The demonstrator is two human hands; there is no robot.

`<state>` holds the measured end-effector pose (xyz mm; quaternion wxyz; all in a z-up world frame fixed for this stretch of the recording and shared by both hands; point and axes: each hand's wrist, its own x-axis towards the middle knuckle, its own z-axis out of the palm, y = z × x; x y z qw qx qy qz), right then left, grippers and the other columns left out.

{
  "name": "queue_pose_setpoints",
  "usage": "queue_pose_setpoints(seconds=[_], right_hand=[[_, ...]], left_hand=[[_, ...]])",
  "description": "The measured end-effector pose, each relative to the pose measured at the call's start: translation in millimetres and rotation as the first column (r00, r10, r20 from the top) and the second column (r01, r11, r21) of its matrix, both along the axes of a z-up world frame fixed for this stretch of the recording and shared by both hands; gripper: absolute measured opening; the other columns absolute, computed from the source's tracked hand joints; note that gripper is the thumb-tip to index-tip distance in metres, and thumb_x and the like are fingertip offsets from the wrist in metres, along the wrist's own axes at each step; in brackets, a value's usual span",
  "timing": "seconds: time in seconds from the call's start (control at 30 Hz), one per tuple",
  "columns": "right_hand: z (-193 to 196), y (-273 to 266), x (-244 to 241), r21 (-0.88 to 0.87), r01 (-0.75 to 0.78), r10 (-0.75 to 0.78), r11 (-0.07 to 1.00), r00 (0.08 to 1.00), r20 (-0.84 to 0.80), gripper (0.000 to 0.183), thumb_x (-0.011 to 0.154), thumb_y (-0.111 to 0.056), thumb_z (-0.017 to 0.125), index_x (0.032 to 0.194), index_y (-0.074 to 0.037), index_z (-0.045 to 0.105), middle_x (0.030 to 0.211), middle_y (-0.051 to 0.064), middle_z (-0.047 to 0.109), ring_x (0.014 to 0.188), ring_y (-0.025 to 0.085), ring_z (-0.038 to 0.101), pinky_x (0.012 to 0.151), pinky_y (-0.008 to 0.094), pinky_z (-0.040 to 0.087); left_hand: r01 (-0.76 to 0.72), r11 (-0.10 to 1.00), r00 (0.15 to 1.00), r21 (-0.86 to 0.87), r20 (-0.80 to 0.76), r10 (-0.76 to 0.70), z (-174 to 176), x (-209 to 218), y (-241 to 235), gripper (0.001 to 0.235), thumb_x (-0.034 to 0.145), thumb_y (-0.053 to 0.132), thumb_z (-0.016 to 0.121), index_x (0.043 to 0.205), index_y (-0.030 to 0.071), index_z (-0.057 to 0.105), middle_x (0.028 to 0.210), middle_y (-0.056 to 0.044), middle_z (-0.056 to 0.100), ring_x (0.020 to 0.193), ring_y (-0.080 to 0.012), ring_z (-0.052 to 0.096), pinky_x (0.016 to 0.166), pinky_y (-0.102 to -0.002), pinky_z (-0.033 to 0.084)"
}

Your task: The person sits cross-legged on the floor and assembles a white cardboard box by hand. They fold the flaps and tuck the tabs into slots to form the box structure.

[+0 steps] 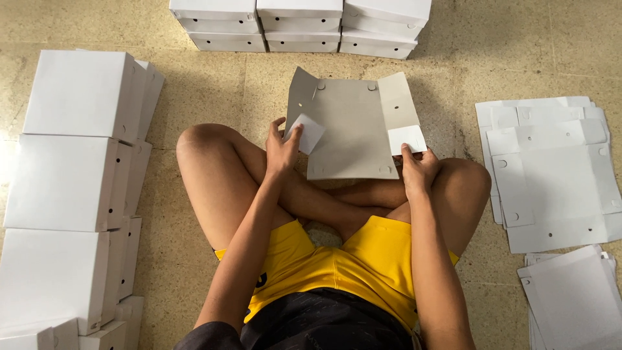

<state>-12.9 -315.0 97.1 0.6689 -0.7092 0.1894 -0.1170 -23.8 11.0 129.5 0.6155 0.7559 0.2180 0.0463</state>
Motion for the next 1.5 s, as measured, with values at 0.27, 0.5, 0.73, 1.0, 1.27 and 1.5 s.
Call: queue_pose_setpoints(seconds=[0.27, 0.5, 0.73, 1.0, 1.27, 1.5], right_hand=[[-11, -3, 2, -0.01, 0.033, -0.032, 0.999, 0.998, 0.047, 0.023, 0.094, -0.007, 0.074, 0.105, 0.007, 0.061, 0.081, 0.016, 0.061, 0.072, 0.022, 0.072, 0.064, 0.034, 0.067], [14, 16, -9, 0.085, 0.005, -0.009, 0.996, 0.999, 0.039, 0.056, 0.097, -0.006, 0.071, 0.141, -0.002, 0.037, 0.107, 0.029, 0.053, 0.084, 0.029, 0.072, 0.074, 0.038, 0.069], [2, 3, -5, -0.046, 0.012, -0.007, 0.999, 0.995, 0.102, 0.031, 0.093, -0.006, 0.072, 0.121, -0.012, 0.061, 0.107, 0.024, 0.056, 0.086, 0.02, 0.063, 0.071, 0.033, 0.064], [-9, -5, 0, 0.197, 0.061, -0.065, 0.979, 0.998, 0.013, 0.024, 0.089, -0.005, 0.068, 0.112, -0.004, 0.073, 0.093, 0.021, 0.058, 0.081, 0.02, 0.065, 0.076, 0.035, 0.069], [-25, -8, 3, 0.149, 0.065, -0.074, 0.987, 0.996, 0.055, 0.058, 0.097, -0.001, 0.06, 0.15, -0.016, 0.04, 0.114, 0.019, 0.051, 0.099, 0.022, 0.061, 0.085, 0.036, 0.068], [-27, -16, 8, 0.208, 0.096, -0.098, 0.973, 0.995, -0.002, 0.058, 0.094, -0.004, 0.062, 0.144, -0.03, 0.045, 0.107, 0.014, 0.059, 0.09, 0.019, 0.069, 0.08, 0.033, 0.068]], left_hand=[[0.033, 0.998, 0.998, 0.057, 0.049, -0.036, 17, -9, 0, 0.057, 0.087, 0.01, 0.068, 0.139, 0.006, 0.044, 0.103, -0.025, 0.073, 0.095, -0.041, 0.073, 0.076, -0.05, 0.059], [-0.031, 0.998, 0.999, 0.049, 0.045, 0.029, 27, -10, -6, 0.042, 0.088, 0.008, 0.064, 0.127, 0.015, 0.05, 0.099, -0.026, 0.073, 0.091, -0.0396, 0.073, 0.073, -0.049, 0.057], [-0.098, 0.992, 0.992, 0.074, 0.092, 0.091, 15, -7, -2, 0.056, 0.08, 0.003, 0.061, 0.123, 0.02, 0.03, 0.125, -0.032, 0.064, 0.114, -0.0535, 0.062, 0.089, -0.064, 0.049], [0.324, 0.946, 0.946, 0.016, 0.022, -0.324, -31, 0, 20, 0.06, 0.069, 0.003, 0.062, 0.129, 0.007, 0.068, 0.142, -0.029, 0.051, 0.117, -0.0468, 0.062, 0.104, -0.059, 0.042], [0.588, 0.686, 0.803, 0.429, -0.208, -0.558, 39, -19, -3, 0.136, 0.053, 0.016, 0.09, 0.161, 0.009, 0.008, 0.154, -0.04, 0.021, 0.133, -0.0648, 0.038, 0.112, -0.078, 0.013], [0.611, 0.729, 0.788, 0.308, -0.148, -0.598, 47, -22, -6, 0.142, 0.056, 0.012, 0.095, 0.161, 0.005, 0.0, 0.158, -0.037, 0.011, 0.132, -0.0692, 0.033, 0.109, -0.082, -0.009]])
